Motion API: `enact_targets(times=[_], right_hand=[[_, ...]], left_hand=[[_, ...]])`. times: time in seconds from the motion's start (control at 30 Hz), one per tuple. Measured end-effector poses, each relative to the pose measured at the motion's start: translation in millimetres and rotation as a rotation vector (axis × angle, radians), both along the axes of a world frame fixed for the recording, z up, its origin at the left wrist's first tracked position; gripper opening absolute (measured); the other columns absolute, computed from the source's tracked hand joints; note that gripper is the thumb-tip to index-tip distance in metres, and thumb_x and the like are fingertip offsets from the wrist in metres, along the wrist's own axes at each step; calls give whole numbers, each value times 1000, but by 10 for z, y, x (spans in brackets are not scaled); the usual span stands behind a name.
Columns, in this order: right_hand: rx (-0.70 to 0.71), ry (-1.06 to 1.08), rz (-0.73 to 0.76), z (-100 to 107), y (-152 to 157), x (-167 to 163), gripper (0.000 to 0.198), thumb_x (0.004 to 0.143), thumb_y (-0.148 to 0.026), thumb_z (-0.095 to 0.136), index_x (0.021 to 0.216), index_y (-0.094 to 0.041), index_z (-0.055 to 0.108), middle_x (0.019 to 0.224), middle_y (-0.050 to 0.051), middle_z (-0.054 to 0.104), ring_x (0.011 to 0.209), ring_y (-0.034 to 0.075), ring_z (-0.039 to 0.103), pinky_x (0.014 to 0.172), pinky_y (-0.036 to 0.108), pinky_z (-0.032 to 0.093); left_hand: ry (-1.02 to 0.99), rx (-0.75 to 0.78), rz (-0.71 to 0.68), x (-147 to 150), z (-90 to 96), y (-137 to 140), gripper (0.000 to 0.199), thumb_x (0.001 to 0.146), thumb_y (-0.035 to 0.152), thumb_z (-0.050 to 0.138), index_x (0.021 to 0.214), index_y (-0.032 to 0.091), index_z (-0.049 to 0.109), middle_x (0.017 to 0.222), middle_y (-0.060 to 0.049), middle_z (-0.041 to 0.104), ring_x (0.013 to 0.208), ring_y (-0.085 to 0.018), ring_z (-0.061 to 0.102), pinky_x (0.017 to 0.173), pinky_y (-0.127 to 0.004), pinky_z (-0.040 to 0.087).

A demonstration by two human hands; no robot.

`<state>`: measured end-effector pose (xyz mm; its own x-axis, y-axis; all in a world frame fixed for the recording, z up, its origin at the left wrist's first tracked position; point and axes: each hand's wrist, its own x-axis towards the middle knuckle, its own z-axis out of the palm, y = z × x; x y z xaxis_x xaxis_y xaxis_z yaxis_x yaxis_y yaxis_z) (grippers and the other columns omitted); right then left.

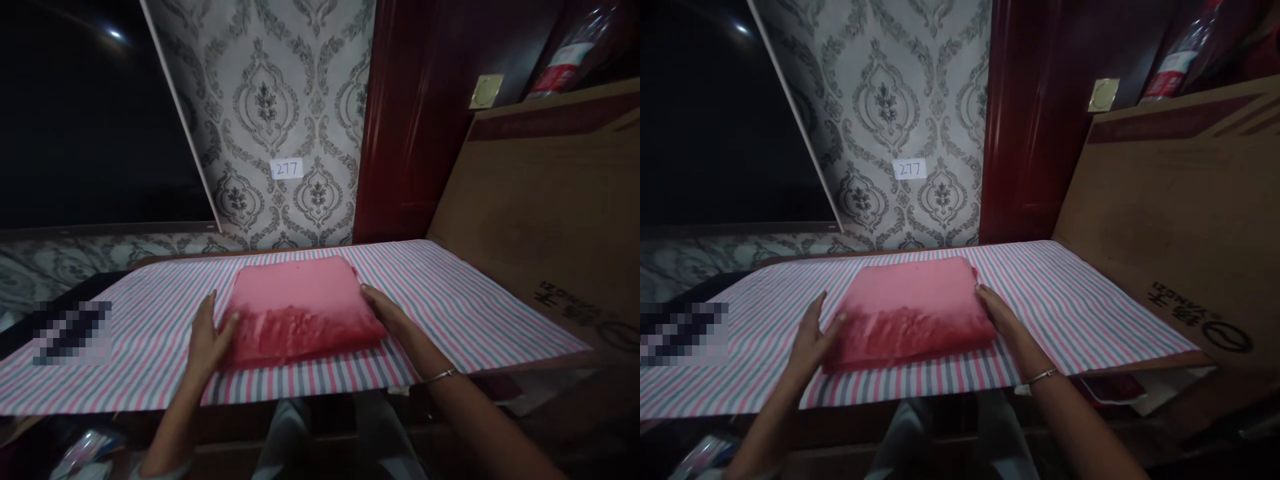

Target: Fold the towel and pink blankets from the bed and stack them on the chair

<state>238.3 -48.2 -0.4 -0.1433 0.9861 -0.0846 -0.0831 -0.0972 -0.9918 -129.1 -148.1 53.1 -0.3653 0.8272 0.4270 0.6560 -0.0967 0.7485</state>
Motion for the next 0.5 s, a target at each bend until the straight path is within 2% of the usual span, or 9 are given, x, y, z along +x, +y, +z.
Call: enact_targets(times=[0.1,0.17,0.27,0.33,0.43,0.5], right_hand=[[-61,78,36,47,-14,-34,48,87,-54,56,116,-17,65,102,12,75,101,30,70,91,44,57],[-58,82,47,62,-15,-41,48,86,-50,58,121,-17,63,111,12,73,107,30,68,96,43,56],[-61,8,-2,55,-2,-33,62,84,-48,62,136,-17,54,135,14,63,122,29,62,103,41,52],[-86,-35,-71,32,9,-28,75,82,-47,65,147,-17,43,148,15,52,128,30,57,106,43,51],[-103,-42,-133,-12,20,-34,92,79,-44,69,156,-16,27,154,16,44,130,31,55,105,45,51],[-93,-15,-98,-30,29,-48,95,77,-45,70,156,-16,27,152,17,46,129,31,57,103,44,52]], left_hand=[[-482,-308,12,-305,27,28,75,91,45,59,155,16,34,146,-21,53,127,-32,59,102,-49,50],[-652,-393,-44,-349,18,38,74,92,42,61,155,17,32,137,-20,61,112,-28,68,92,-43,56],[-745,-396,-98,-282,28,78,78,87,39,70,154,16,35,135,-19,63,108,-24,70,89,-34,57],[-775,-396,-99,-225,50,114,85,83,39,76,154,15,36,135,-20,63,110,-25,70,92,-34,57],[-830,-397,-114,-180,78,161,95,80,40,79,157,16,29,133,-20,65,111,-29,70,95,-41,57],[-870,-376,-139,-165,94,195,93,81,39,78,157,16,28,132,-19,66,112,-29,69,98,-43,55]])
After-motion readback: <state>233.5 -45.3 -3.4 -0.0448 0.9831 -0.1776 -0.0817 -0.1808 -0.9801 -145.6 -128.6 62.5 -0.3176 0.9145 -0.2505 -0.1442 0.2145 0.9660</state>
